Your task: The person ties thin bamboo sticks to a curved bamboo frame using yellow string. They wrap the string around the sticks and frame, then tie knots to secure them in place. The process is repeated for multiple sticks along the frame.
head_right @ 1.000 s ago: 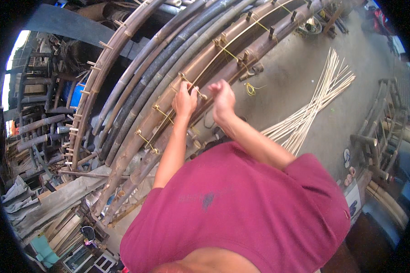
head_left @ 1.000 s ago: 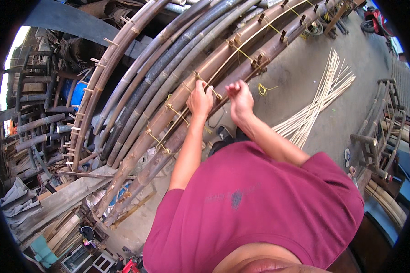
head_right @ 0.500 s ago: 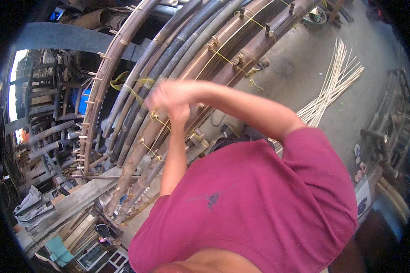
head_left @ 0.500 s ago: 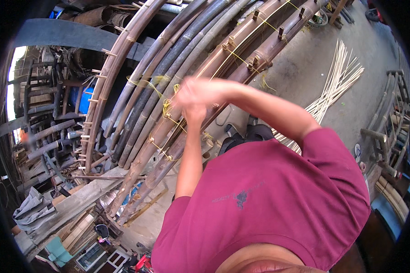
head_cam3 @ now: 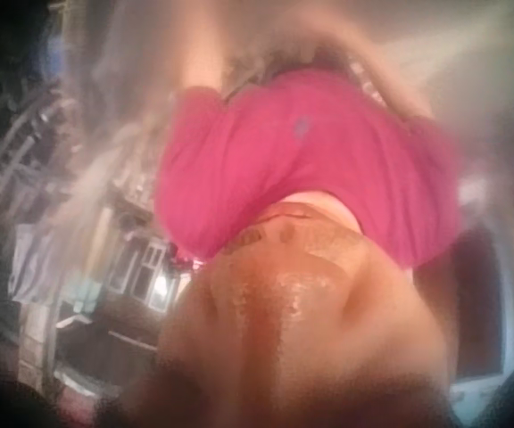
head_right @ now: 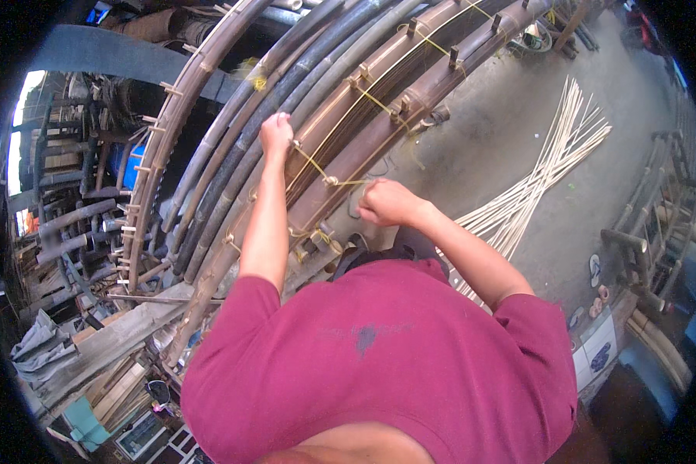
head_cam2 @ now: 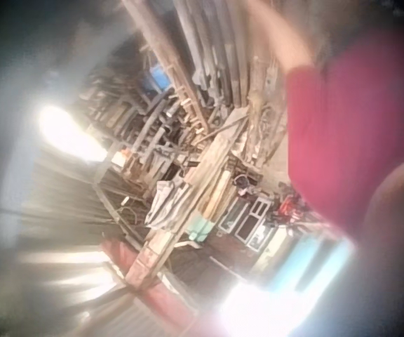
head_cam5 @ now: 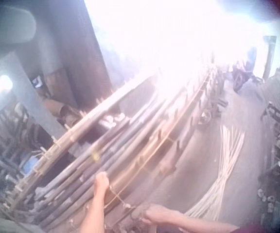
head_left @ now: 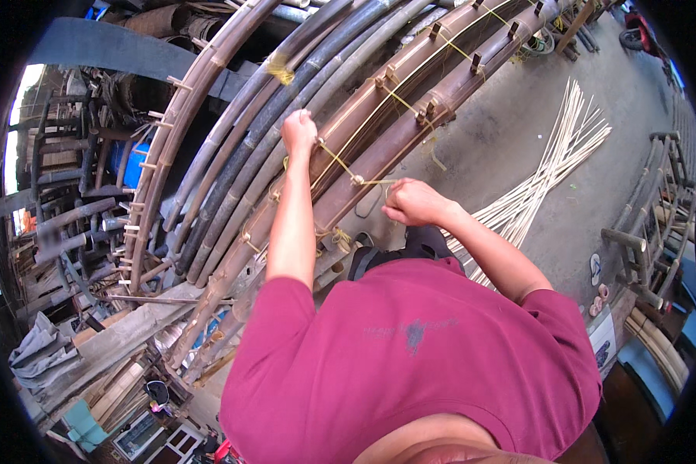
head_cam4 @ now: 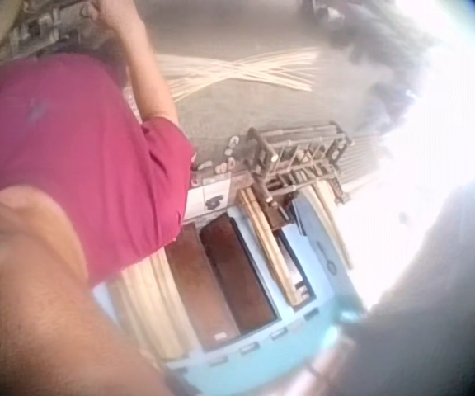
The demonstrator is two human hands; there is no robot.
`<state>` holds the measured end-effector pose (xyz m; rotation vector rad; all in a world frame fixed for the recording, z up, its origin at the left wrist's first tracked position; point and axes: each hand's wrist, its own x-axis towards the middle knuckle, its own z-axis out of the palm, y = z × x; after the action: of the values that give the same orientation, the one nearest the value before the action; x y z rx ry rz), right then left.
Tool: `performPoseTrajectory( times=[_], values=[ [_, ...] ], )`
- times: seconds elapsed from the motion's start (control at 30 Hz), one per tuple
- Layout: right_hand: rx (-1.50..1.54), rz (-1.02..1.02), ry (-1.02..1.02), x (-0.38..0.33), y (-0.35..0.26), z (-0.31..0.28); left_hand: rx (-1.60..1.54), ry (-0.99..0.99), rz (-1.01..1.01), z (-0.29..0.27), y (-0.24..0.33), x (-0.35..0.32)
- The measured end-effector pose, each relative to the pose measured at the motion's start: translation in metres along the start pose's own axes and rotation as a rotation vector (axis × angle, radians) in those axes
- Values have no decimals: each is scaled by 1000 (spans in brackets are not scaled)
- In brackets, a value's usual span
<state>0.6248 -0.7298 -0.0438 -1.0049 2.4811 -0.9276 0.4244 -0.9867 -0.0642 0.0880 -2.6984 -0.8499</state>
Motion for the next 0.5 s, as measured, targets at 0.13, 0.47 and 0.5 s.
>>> performPoseTrajectory(
  times=[0.13, 0.47, 0.5],
  values=[
    [-339, 28, 195, 7, -23, 39, 31, -309, -73, -29, 3, 11],
    [2141, 732, 766, 79, -138, 107, 98, -583, -39, -170, -52, -178],
    [2035, 568, 1098, 103, -142, 100, 111, -525, -87, -168, -36, -182]
  ],
)
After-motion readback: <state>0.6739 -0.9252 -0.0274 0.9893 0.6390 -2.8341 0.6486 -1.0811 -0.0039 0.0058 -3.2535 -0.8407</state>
